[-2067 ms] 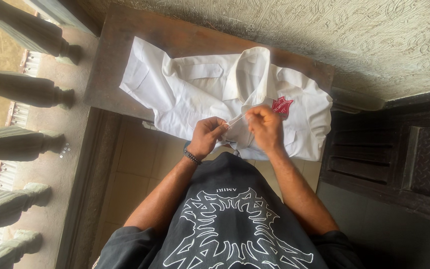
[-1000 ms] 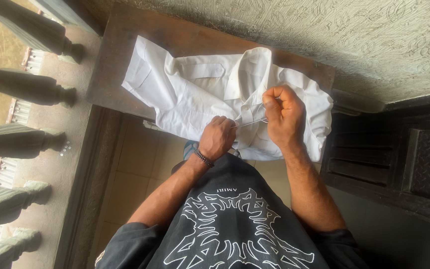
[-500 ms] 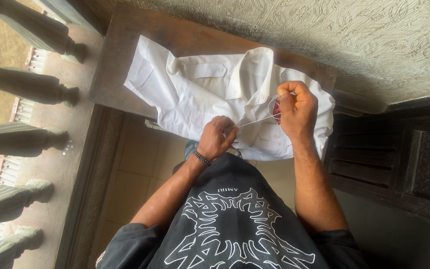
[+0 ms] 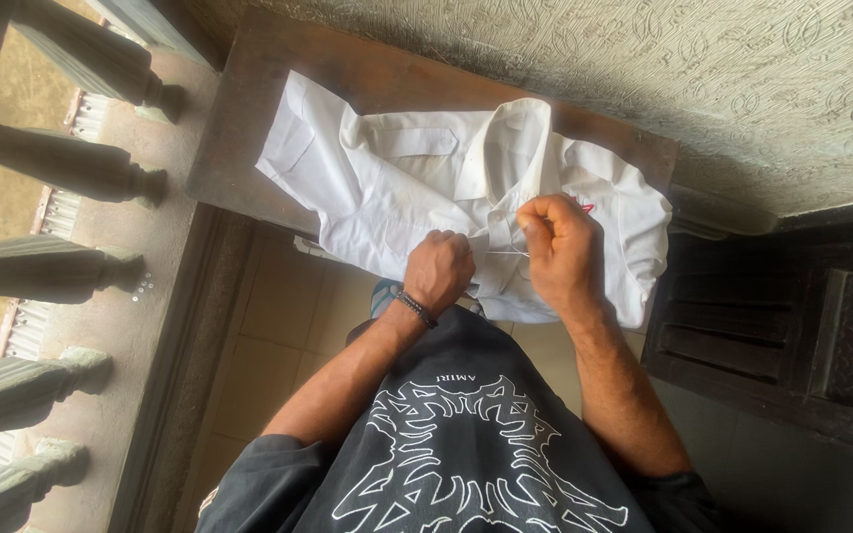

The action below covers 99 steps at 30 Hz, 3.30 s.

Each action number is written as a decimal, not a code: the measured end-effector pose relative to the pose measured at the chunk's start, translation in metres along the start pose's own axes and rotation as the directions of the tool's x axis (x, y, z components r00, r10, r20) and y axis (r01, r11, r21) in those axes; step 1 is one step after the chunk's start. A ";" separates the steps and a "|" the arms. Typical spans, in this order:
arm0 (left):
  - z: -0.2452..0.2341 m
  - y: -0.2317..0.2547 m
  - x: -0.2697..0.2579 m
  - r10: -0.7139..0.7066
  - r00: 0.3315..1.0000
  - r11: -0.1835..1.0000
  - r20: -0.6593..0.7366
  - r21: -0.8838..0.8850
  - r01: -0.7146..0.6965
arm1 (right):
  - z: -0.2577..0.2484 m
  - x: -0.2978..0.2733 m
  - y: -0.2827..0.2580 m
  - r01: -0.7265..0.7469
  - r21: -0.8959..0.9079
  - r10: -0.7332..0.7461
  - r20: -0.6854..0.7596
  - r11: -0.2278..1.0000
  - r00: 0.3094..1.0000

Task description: The person sews a button onto a white shirt using a needle and thread. They repeatedly pass the needle through the button and fabric, pull the thread taut, and adjust the shirt as needed.

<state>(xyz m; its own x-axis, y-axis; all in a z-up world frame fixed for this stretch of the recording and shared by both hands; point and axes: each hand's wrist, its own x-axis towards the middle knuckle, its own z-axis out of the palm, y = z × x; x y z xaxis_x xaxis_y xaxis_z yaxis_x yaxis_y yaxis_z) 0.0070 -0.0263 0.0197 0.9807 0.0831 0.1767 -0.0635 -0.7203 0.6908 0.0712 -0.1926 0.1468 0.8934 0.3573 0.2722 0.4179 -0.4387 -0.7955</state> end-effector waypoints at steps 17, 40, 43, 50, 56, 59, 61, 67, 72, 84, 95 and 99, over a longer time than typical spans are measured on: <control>0.013 -0.013 -0.001 -0.044 0.998 0.998 -0.054 0.036 0.046 | 0.018 -0.030 0.003 -0.254 0.181 0.238 0.109 0.950 0.965; -0.023 0.018 -0.006 0.019 1.000 1.000 0.005 -0.021 -0.019 | -0.026 -0.010 0.034 -0.215 0.262 0.214 0.032 0.941 0.976; -0.026 0.019 -0.009 -0.062 0.995 0.995 0.081 -0.070 0.068 | -0.033 -0.005 0.054 -0.157 0.252 0.159 0.012 0.955 0.987; -0.006 0.002 -0.009 -0.232 0.931 0.814 0.282 -0.468 0.344 | -0.031 0.026 0.133 -0.082 0.343 0.100 -0.037 0.936 0.994; 0.006 -0.013 -0.010 -0.342 0.811 0.438 0.474 -0.684 0.584 | -0.045 0.058 0.174 -0.186 0.301 0.188 0.024 0.935 0.982; 0.010 -0.012 -0.014 -0.346 0.842 0.462 0.414 -0.706 0.537 | -0.052 0.060 0.176 -0.217 0.091 0.206 0.112 0.972 0.972; 0.011 -0.009 -0.012 -0.343 0.858 0.455 0.383 -0.731 0.508 | -0.048 0.059 0.173 -0.161 0.026 0.153 0.192 0.987 0.970; 0.015 -0.001 -0.020 -0.402 0.896 0.668 0.190 -0.608 0.429 | -0.034 0.022 0.176 -0.304 0.129 0.257 0.289 0.944 0.922; 0.012 0.008 -0.022 -0.436 0.898 0.751 0.061 -0.525 0.400 | -0.029 0.006 0.177 -0.331 0.153 0.284 0.265 0.931 0.921; -0.014 0.058 -0.017 -0.005 0.963 1.000 -0.270 -0.016 0.000 | -0.019 -0.017 0.170 -0.359 0.278 0.282 0.281 0.891 0.917; -0.011 0.041 -0.003 -0.211 0.973 0.978 -0.094 -0.027 0.209 | -0.014 -0.022 0.139 -0.406 0.332 0.335 0.250 0.852 0.908; -0.026 0.029 0.002 -0.400 0.894 0.823 0.203 -0.351 0.447 | 0.001 -0.028 0.115 -0.413 0.367 0.291 0.344 0.834 0.893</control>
<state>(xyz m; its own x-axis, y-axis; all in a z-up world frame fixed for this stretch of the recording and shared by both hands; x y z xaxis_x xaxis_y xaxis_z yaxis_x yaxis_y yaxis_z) 0.0021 -0.0294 0.0586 0.9395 0.2226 -0.2603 0.3218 -0.3135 0.8934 0.0942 -0.2526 0.0474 0.8624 0.4752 -0.1747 -0.0810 -0.2111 -0.9741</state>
